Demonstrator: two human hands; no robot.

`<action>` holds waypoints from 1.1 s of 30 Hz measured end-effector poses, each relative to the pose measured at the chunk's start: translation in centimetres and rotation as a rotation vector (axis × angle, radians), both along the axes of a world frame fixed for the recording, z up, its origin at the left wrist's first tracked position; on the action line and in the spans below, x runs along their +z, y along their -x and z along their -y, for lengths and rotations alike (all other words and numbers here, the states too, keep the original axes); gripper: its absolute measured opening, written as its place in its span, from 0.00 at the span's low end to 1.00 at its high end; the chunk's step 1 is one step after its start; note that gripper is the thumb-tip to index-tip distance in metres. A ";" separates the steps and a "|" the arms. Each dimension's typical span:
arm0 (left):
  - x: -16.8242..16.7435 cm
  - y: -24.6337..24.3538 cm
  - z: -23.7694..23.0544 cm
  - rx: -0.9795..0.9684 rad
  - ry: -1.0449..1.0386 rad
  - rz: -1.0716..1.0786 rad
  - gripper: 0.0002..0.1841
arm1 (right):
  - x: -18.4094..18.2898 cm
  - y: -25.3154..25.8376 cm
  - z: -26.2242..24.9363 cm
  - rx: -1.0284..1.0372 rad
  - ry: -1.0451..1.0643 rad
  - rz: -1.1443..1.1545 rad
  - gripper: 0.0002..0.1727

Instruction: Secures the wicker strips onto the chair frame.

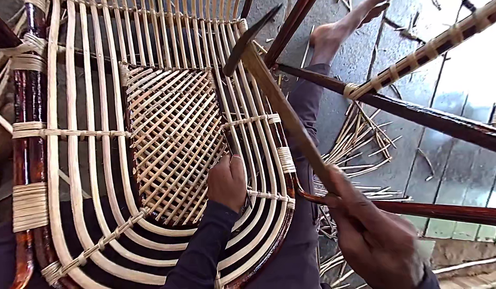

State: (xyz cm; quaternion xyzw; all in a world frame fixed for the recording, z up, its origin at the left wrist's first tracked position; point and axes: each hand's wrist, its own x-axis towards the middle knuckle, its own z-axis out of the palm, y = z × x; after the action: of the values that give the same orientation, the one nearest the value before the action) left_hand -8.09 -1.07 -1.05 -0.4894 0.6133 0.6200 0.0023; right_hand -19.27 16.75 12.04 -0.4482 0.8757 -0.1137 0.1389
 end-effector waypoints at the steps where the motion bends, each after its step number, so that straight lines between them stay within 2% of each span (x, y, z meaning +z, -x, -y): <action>1: 0.1 -0.1 0.1 0.001 -0.024 0.001 0.26 | -0.4 0.2 -0.2 0.026 -0.070 -0.018 0.31; 4: 0.3 -0.1 0.4 -0.002 -0.083 -0.003 0.26 | -0.5 1.1 -0.4 0.047 -0.210 -0.048 0.32; 7: 0.2 0.2 0.6 0.007 -0.078 -0.011 0.25 | 1.1 0.7 0.6 0.017 -0.014 -0.021 0.29; 9: 0.1 0.1 0.5 0.015 -0.078 -0.023 0.24 | 1.6 0.2 1.1 0.008 0.024 -0.002 0.30; 13: 0.3 0.0 0.8 0.007 -0.088 -0.022 0.25 | -0.2 0.9 -0.6 0.045 -0.204 -0.057 0.32; 15: 0.4 0.4 0.8 -0.148 0.032 0.070 0.24 | -0.5 1.6 -0.9 0.019 -0.165 -0.042 0.31; 17: 1.2 0.4 -0.3 -0.392 0.136 0.196 0.25 | -0.2 0.8 -1.1 -0.038 -0.080 0.018 0.29; 18: 1.3 0.5 -0.8 -0.441 0.175 0.207 0.27 | -0.1 0.5 -1.1 -0.069 -0.045 0.047 0.29; 22: 0.9 0.5 -0.6 -0.301 0.255 0.063 0.28 | -1.0 0.3 -1.5 -0.156 0.010 0.128 0.27; 25: 0.0 0.3 -0.1 -0.192 0.224 0.038 0.29 | -1.8 0.3 -2.2 -0.175 0.015 0.177 0.27; 30: -0.7 1.1 1.2 -0.206 0.107 0.148 0.28 | -3.2 0.0 -3.0 -0.199 0.023 0.244 0.27; 33: -0.7 1.8 1.6 -0.219 0.043 0.140 0.27 | -4.1 -0.1 -3.1 -0.210 0.056 0.258 0.26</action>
State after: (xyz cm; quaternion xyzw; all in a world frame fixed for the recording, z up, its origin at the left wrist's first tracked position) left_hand -9.87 -2.69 -1.72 -0.4614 0.6746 0.5671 0.1023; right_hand -19.21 19.82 7.95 -0.3395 0.8892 -0.2085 0.2251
